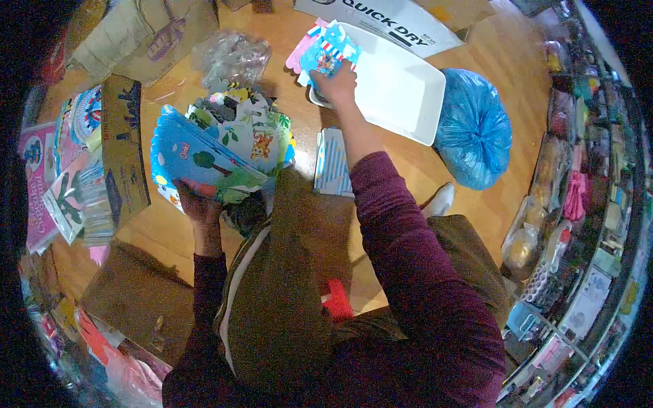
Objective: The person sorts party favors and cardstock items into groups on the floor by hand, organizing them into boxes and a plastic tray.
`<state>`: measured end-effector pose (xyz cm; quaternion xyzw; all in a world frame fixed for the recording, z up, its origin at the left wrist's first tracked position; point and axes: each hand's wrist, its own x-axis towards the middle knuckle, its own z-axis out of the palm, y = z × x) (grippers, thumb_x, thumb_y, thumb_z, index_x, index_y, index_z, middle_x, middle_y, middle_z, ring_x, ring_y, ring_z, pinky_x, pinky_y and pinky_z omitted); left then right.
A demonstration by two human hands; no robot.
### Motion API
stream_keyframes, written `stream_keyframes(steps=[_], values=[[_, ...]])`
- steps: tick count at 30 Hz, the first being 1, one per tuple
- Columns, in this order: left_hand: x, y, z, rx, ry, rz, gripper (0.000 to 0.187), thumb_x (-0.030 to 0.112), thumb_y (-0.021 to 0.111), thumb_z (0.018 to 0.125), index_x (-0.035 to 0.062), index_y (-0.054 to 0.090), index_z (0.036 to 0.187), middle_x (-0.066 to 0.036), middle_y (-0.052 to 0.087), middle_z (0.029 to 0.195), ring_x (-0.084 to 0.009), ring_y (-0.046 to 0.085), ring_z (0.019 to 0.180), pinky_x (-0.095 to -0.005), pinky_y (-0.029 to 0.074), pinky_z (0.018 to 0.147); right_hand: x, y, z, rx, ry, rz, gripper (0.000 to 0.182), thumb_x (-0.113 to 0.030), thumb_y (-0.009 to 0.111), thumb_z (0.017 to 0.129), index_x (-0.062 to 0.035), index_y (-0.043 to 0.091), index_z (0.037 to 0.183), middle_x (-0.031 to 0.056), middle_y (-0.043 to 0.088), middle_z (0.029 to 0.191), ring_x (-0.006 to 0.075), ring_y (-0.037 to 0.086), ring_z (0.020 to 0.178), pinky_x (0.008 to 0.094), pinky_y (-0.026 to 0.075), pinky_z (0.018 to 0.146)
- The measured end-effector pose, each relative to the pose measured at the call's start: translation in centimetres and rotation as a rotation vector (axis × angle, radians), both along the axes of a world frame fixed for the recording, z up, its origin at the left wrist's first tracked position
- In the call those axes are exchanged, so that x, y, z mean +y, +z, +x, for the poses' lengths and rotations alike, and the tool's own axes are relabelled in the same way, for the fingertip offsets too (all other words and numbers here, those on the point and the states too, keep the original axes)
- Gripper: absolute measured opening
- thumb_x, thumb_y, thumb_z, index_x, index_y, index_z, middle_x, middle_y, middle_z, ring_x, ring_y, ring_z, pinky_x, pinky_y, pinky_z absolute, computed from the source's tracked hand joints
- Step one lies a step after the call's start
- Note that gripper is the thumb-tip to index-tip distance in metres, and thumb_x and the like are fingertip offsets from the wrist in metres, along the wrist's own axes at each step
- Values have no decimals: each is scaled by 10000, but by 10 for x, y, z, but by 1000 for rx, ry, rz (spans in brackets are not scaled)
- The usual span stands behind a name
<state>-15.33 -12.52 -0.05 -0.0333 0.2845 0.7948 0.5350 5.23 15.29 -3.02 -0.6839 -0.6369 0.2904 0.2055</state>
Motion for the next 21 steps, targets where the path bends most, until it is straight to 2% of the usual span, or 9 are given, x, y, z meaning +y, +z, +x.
stream_keyframes(steps=[2, 3, 6, 12, 14, 17, 21], values=[[-1, -2, -3, 26, 37, -62, 629, 463, 475, 813, 110, 269, 1290, -90, 338, 1287, -281, 346, 1157, -481, 281, 958, 1, -13, -5, -33, -49, -26, 881, -459, 715, 556, 10, 318, 1188, 285, 449, 1070, 405, 489, 968, 393, 416, 837], [-2, -3, -5, 27, 35, -65, 629, 463, 475, 813, 110, 269, 1290, -90, 338, 1287, -281, 346, 1157, -481, 281, 958, 0, -16, -5, -32, -51, -30, 881, -459, 715, 556, 10, 318, 1188, 285, 449, 1070, 405, 489, 968, 393, 416, 837], [-4, -2, -9, -37, 54, -102, 621, 468, 457, 821, 109, 268, 1291, -87, 336, 1288, -278, 344, 1158, -475, 278, 962, -2, -18, -6, 26, -54, -98, 846, -450, 714, 569, 27, 336, 1156, 276, 474, 1049, 395, 498, 968, 399, 419, 827], [-3, -5, -5, -9, 70, -86, 615, 467, 452, 823, 112, 268, 1290, -92, 330, 1294, -284, 333, 1169, -490, 266, 966, -4, -13, -7, 63, -1, -18, 779, -424, 716, 580, 52, 364, 1088, 266, 529, 985, 371, 537, 923, 409, 431, 791], [-1, 2, -1, -50, 48, -92, 630, 464, 475, 810, 114, 265, 1290, -94, 329, 1295, -289, 330, 1171, -501, 260, 969, -5, -8, -7, 16, -7, -68, 767, -394, 703, 606, 49, 377, 1140, 241, 536, 1026, 317, 541, 959, 357, 431, 796], [-2, -5, 0, -58, -3, 13, 651, 464, 498, 797, 114, 260, 1292, -93, 329, 1296, -292, 328, 1174, -501, 257, 972, -7, -6, -4, 63, 30, -17, 726, -369, 701, 594, 66, 366, 1069, 273, 544, 948, 364, 549, 901, 388, 440, 777], [-1, -2, 0, -70, 13, -35, 661, 468, 504, 791, 115, 258, 1293, -91, 326, 1298, -293, 325, 1176, -501, 257, 971, -11, 2, -2, 11, 23, -21, 675, -325, 679, 600, 62, 382, 1066, 265, 547, 959, 366, 551, 897, 381, 441, 775]])
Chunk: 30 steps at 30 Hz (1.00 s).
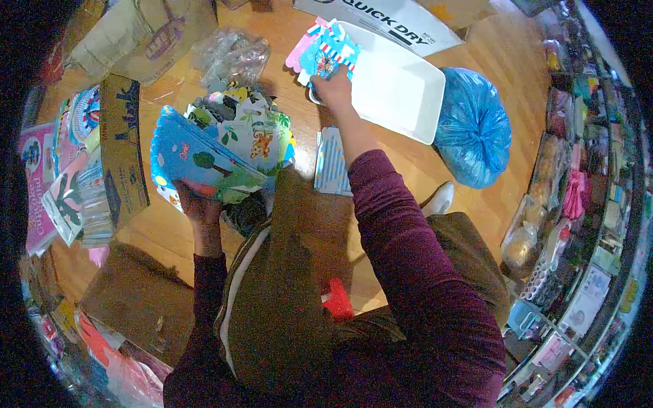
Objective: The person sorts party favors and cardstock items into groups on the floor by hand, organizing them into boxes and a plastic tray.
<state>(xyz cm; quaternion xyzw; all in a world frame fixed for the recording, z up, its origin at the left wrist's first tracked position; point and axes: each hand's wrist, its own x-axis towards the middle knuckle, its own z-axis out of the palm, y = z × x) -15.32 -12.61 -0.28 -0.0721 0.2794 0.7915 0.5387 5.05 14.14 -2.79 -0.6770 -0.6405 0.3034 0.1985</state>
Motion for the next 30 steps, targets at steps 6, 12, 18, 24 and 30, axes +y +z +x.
stream_keyframes(steps=[6, 12, 18, 24, 30], values=[[-2, 1, -3, 46, 35, -64, 660, 470, 499, 794, 118, 254, 1296, -89, 320, 1304, -291, 323, 1177, -496, 262, 969, -1, 0, 17, 69, -8, 68, 604, -260, 614, 628, 53, 419, 1106, 253, 562, 949, 358, 563, 874, 387, 440, 763], [-5, -9, -6, 22, 30, -52, 669, 480, 498, 789, 116, 257, 1295, -88, 321, 1304, -285, 326, 1176, -490, 272, 966, -9, 36, 36, 2, -82, 175, 265, -89, 477, 700, 24, 552, 927, 234, 580, 709, 365, 580, 694, 412, 448, 667], [-1, -2, -3, 56, -18, 30, 671, 487, 483, 794, 118, 245, 1301, -89, 312, 1311, -285, 323, 1180, -493, 269, 967, 1, 19, 92, -206, -172, 344, 173, -72, 489, 694, 19, 552, 827, 242, 574, 745, 381, 565, 729, 419, 438, 665], [-1, 6, 0, 101, 41, -94, 688, 481, 506, 784, 112, 243, 1301, -95, 312, 1310, -294, 323, 1177, -496, 268, 967, -12, 25, 135, -47, -312, 498, 146, -54, 490, 714, 31, 542, 822, 181, 567, 698, 304, 554, 643, 393, 423, 592], [1, 0, 0, 51, 31, -24, 695, 478, 520, 776, 108, 249, 1298, -96, 319, 1302, -296, 328, 1170, -491, 277, 964, -111, 62, 143, 693, -398, 135, 128, -28, 500, 787, 16, 544, 898, 46, 553, 796, 94, 494, 697, 242, 407, 602]])
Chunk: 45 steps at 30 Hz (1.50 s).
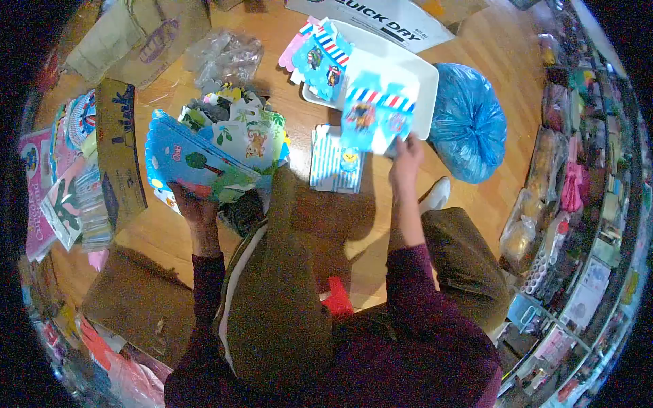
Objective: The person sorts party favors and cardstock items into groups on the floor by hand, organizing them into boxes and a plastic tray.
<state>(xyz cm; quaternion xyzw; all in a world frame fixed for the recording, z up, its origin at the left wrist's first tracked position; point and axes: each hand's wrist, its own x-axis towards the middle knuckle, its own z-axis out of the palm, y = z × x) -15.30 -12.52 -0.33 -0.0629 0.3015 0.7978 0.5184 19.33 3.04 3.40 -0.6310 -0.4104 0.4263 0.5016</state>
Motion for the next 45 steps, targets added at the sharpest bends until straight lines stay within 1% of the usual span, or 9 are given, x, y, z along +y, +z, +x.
stream_keyframes(steps=[6, 12, 16, 20, 23, 30, 36, 42, 45], values=[[0, -10, 6, 5, -33, 47, 672, 477, 516, 781, 106, 273, 1286, -86, 335, 1290, -283, 346, 1156, -485, 286, 959, -88, -83, 22, 85, 125, -333, 148, -70, 501, 813, 15, 540, 927, 33, 565, 793, 89, 497, 682, 227, 410, 609], [5, 3, 8, 33, -23, 42, 645, 451, 510, 796, 99, 277, 1283, -89, 338, 1286, -281, 349, 1154, -475, 283, 963, -89, -125, 25, 2, 127, -318, 88, -33, 529, 789, 3, 539, 869, 18, 553, 741, 93, 486, 630, 236, 401, 575], [9, 9, 9, -4, -33, 57, 653, 455, 515, 790, 97, 277, 1282, -94, 341, 1283, -286, 342, 1158, -474, 279, 965, -84, -140, 33, -239, 86, -373, 126, -80, 575, 760, 27, 541, 817, 82, 583, 727, 139, 532, 645, 278, 426, 592], [8, 8, 9, 23, -30, 21, 681, 470, 528, 774, 95, 275, 1283, -92, 341, 1283, -285, 338, 1161, -478, 283, 963, -83, -129, 26, -652, 127, -384, 257, -183, 631, 712, 52, 548, 778, 191, 596, 735, 270, 587, 687, 358, 448, 632], [9, 11, 10, 43, -36, 27, 691, 469, 538, 768, 94, 272, 1284, -94, 342, 1282, -284, 343, 1158, -478, 289, 959, -81, -125, 23, -744, 140, -449, 329, -253, 641, 689, 53, 548, 766, 221, 582, 731, 338, 576, 693, 399, 440, 631], [5, 13, 7, 29, -30, -1, 699, 463, 555, 760, 99, 271, 1285, -97, 342, 1280, -286, 350, 1153, -479, 294, 957, -79, -104, 7, -920, 181, -468, 371, -316, 649, 673, 40, 547, 676, 203, 573, 661, 323, 572, 636, 387, 435, 585], [4, 8, 5, 17, -13, 13, 703, 464, 556, 757, 102, 269, 1286, -93, 341, 1282, -287, 348, 1154, -483, 296, 953, -75, -85, 4, -983, 297, -573, 395, -347, 637, 672, 12, 529, 794, 215, 570, 771, 357, 552, 740, 439, 423, 656], [2, 6, 6, 11, -3, -19, 702, 464, 558, 755, 100, 272, 1283, -90, 343, 1280, -285, 343, 1157, -481, 297, 954, -56, -58, -12, -1029, 266, -185, 344, -281, 630, 700, 14, 546, 854, 199, 568, 800, 347, 546, 774, 410, 428, 693], [4, 4, 6, 32, -27, 51, 688, 465, 545, 764, 101, 275, 1281, -89, 346, 1277, -280, 349, 1154, -477, 295, 958, -11, -52, -29, -747, 258, -143, 353, -269, 624, 712, 30, 552, 885, 213, 569, 807, 331, 553, 773, 377, 435, 683]])
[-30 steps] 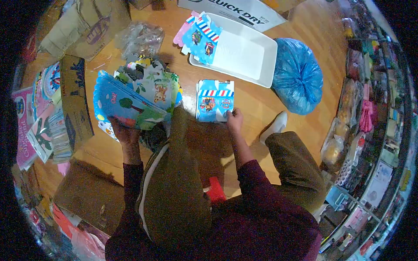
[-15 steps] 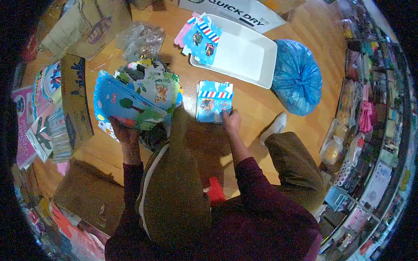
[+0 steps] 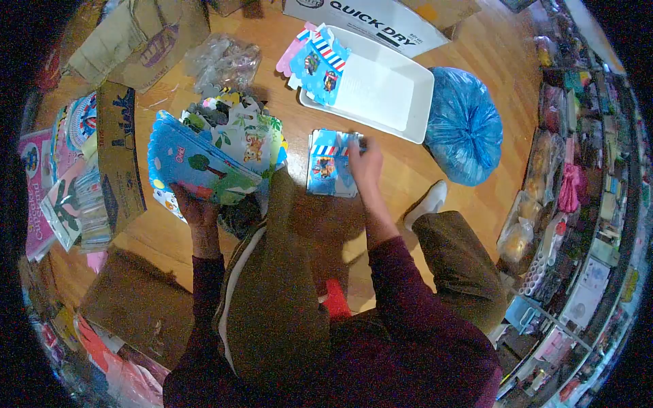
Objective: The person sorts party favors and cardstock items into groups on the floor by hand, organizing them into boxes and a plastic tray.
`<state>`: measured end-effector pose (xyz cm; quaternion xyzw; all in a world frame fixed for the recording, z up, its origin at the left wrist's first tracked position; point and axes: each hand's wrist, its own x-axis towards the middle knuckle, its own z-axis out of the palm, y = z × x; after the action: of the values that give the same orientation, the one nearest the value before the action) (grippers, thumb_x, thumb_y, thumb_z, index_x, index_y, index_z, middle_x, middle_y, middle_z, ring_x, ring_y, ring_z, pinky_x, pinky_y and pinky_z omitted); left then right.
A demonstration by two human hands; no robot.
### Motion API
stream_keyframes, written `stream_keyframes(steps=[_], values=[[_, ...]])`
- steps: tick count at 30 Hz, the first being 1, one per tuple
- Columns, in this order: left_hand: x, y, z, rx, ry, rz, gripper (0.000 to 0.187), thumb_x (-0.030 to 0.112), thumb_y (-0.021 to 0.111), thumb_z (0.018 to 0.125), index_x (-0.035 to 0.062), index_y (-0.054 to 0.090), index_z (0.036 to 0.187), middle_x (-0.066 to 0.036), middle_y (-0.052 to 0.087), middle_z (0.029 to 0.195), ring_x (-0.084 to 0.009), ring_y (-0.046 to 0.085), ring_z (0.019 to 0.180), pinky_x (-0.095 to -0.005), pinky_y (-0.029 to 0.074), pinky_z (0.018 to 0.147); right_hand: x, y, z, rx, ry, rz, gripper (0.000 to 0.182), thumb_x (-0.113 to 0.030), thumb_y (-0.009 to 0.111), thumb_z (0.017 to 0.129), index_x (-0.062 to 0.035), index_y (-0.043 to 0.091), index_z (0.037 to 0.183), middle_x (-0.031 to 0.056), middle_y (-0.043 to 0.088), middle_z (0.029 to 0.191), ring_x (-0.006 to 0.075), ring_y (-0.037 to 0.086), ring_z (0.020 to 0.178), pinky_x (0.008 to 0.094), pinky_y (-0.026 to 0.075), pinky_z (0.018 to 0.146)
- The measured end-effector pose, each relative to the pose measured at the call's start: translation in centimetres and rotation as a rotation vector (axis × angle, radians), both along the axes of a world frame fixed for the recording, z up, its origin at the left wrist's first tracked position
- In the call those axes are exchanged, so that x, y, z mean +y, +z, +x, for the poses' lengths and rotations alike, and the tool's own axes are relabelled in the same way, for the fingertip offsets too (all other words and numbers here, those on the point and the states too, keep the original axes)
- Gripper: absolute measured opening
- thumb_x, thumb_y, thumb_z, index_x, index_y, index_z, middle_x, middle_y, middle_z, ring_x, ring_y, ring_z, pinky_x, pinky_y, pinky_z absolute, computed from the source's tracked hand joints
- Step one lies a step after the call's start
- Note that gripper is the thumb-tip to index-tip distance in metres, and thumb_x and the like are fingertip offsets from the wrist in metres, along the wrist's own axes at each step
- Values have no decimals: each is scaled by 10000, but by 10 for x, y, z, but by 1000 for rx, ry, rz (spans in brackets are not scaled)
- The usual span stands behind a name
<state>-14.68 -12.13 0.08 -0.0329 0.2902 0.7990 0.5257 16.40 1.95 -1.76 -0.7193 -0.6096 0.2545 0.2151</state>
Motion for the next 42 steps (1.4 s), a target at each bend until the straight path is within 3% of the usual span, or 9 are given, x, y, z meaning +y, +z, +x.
stream_keyframes(steps=[10, 12, 17, 23, 26, 29, 33, 35, 42], values=[[-3, 0, -4, -49, 15, -49, 669, 463, 532, 775, 111, 278, 1284, -85, 342, 1287, -276, 351, 1157, -473, 281, 966, 143, 17, -129, 265, -45, -10, 710, -389, 681, 613, 70, 425, 1090, 258, 530, 992, 334, 532, 937, 354, 422, 812], [-6, -3, -8, -46, 31, -63, 659, 459, 525, 782, 111, 279, 1285, -85, 339, 1291, -275, 349, 1159, -473, 276, 968, 157, 10, -144, 252, -90, -169, 861, -432, 677, 595, 64, 304, 1192, 292, 408, 1150, 382, 431, 1067, 397, 373, 881], [-13, -6, -17, -78, 14, -32, 628, 460, 477, 812, 112, 267, 1291, -88, 318, 1304, -280, 331, 1173, -479, 267, 970, 160, 2, -165, 13, -223, -211, 988, -457, 703, 565, 68, 207, 1239, 282, 350, 1222, 377, 430, 1080, 401, 409, 860], [-12, -9, -24, -25, 21, -33, 623, 476, 444, 823, 113, 260, 1295, -83, 319, 1303, -281, 333, 1171, -480, 271, 968, 164, -10, -157, 63, -141, -126, 846, -379, 688, 579, 87, 316, 1180, 276, 480, 1085, 347, 507, 990, 366, 441, 795], [-10, -9, -21, -85, 47, -10, 628, 467, 465, 816, 112, 263, 1293, -88, 323, 1299, -283, 335, 1169, -483, 272, 968, 163, -5, -145, 305, -9, -17, 468, -266, 621, 632, 64, 530, 951, 182, 585, 826, 255, 573, 758, 346, 460, 647], [-11, -14, -21, -65, 40, 59, 637, 461, 491, 804, 112, 269, 1289, -92, 333, 1292, -284, 338, 1167, -487, 277, 964, 174, -16, -118, 368, -12, -131, 404, -267, 513, 693, 52, 560, 936, 235, 591, 856, 327, 578, 823, 369, 434, 739], [-12, -7, -20, -70, 27, 65, 645, 457, 512, 792, 111, 279, 1285, -92, 342, 1286, -281, 345, 1161, -486, 284, 961, 170, 19, -69, 211, 26, -14, 297, -216, 509, 678, 47, 607, 778, 242, 590, 726, 328, 592, 733, 392, 440, 671], [-13, -9, -21, -57, 18, 71, 650, 466, 509, 790, 110, 281, 1284, -91, 345, 1285, -282, 352, 1156, -484, 287, 959, 157, 55, -50, -95, 62, -14, 269, -206, 525, 677, 42, 606, 743, 235, 591, 712, 326, 593, 696, 390, 453, 632], [-8, -8, -10, -64, 37, -41, 628, 467, 478, 809, 101, 282, 1281, -96, 347, 1281, -288, 352, 1156, -475, 286, 962, 163, 11, 13, 103, -91, 36, 190, -63, 542, 707, 47, 569, 860, 188, 604, 773, 260, 600, 702, 364, 475, 647]])
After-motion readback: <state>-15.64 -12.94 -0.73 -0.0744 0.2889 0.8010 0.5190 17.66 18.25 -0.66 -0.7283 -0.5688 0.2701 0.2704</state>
